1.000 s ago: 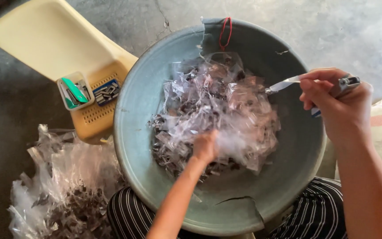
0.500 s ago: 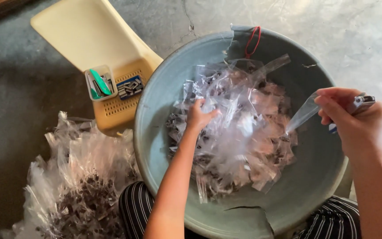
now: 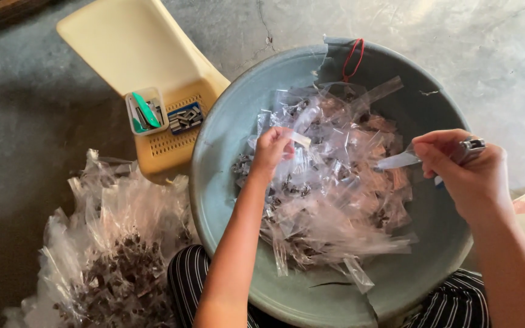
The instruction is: The person seals small plastic bags containing small metal parts by holding the edges together and running a lighter along the top.
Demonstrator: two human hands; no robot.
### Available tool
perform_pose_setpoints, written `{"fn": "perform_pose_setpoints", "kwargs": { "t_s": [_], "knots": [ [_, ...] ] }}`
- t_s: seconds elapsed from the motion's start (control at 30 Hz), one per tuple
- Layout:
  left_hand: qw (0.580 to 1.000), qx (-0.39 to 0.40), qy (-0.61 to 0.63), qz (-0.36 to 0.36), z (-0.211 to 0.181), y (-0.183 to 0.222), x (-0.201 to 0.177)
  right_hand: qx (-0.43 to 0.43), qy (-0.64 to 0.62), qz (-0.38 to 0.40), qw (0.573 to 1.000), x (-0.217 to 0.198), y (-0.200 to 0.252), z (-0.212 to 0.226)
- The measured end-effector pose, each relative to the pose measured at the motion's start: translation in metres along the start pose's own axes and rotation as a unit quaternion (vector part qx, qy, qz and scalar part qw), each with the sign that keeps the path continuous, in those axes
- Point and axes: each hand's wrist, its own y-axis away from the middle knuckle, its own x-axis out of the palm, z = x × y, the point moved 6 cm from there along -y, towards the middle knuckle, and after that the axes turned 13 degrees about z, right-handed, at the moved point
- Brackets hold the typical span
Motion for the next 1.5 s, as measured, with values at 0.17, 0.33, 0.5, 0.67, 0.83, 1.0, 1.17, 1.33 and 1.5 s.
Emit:
{"fn": "perform_pose_setpoints", "kwargs": {
  "t_s": [0.17,0.33,0.5,0.67,0.83,1.0,1.17,1.33,1.5],
  "knots": [
    [0.959,0.010,0.284,0.022,-0.010,0.020,0.030,0.008,-0.049,0.033,0.998,0.032,-0.008,-0.003],
    [0.973,0.158,0.140,0.089,-0.071,0.075,0.089,-0.063,-0.149,0.063,0.985,0.063,-0.030,0.011],
    [0.947,0.269,0.046,0.171,-0.067,0.092,0.104,-0.038,-0.256,0.032,0.965,0.050,-0.047,0.002],
    [0.921,0.303,-0.040,0.240,-0.083,0.115,0.106,0.021,-0.261,0.095,0.960,0.044,-0.043,0.016],
    [0.906,0.309,-0.096,0.271,-0.084,0.121,0.104,0.022,-0.218,0.212,0.952,0.045,-0.033,0.026],
    [0.904,0.291,-0.107,0.293,-0.082,0.125,0.100,0.008,-0.268,0.170,0.948,0.041,-0.034,0.014],
    [0.959,0.215,0.079,0.167,-0.101,0.124,0.087,-0.031,-0.173,0.130,0.976,0.042,-0.025,0.027],
    [0.952,0.231,0.037,0.195,-0.098,0.110,0.094,-0.040,-0.055,0.152,0.986,0.051,-0.012,0.060],
    [0.952,0.209,-0.060,0.216,-0.119,0.125,0.114,-0.003,-0.048,0.189,0.981,0.060,-0.005,0.086]
  ]
}}
